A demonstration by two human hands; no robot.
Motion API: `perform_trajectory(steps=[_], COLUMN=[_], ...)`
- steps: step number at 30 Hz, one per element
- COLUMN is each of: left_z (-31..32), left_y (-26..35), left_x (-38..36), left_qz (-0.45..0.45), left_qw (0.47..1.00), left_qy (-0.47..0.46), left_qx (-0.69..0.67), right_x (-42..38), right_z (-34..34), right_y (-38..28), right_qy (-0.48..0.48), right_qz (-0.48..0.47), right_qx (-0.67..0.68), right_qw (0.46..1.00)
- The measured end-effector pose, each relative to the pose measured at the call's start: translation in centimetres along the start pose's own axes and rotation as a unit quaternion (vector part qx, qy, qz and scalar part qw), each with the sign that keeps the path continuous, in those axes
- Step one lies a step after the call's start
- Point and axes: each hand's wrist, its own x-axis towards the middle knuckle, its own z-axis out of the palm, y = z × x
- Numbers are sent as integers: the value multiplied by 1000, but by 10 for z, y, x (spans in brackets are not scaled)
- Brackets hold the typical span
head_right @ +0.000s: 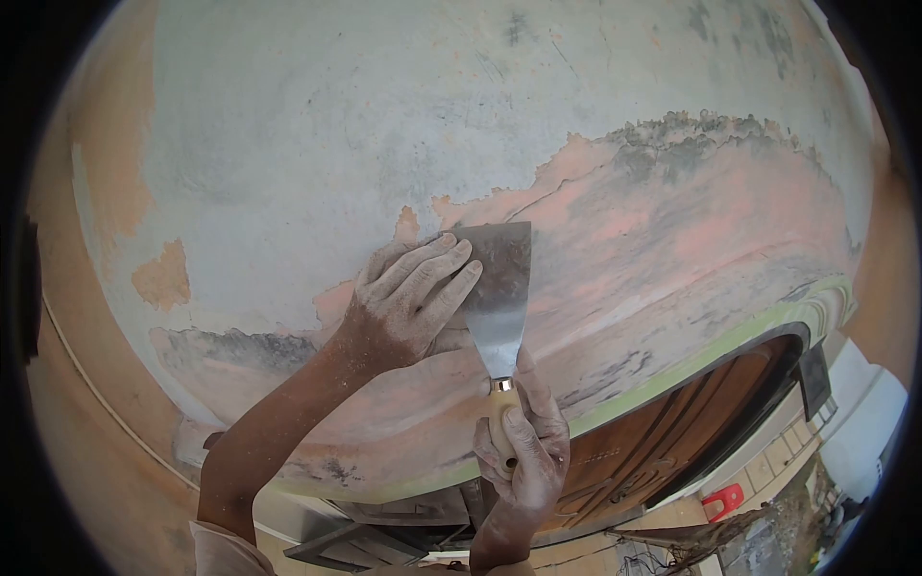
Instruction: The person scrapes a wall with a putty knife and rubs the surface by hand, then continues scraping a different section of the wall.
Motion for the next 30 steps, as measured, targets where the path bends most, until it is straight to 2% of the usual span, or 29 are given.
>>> perform_trajectory(steps=[4,13,18,25,30], left_z=[1,-4,0,-5,3], left_y=[-11,4,2,1,-2], left_x=[2,6,5,9,5], left_qz=[26,-30,-30,-34,-21], left_qw=[999,999,999,999,1000], left_qy=[-7,-1,2,-13,15], left_qx=[37,-29,-14,-13,-16], right_x=[4,2,8,7,7], right_z=[-1,-7,-13,-7,1], right_y=[7,-3,-1,2,1], right_qy=[10,-17,-22,-26,-8], right_qz=[-3,6,14,-14,-30], right_qx=[-9,-7,2,-24,-39], right_qw=[1000,1000,1000,999,999])
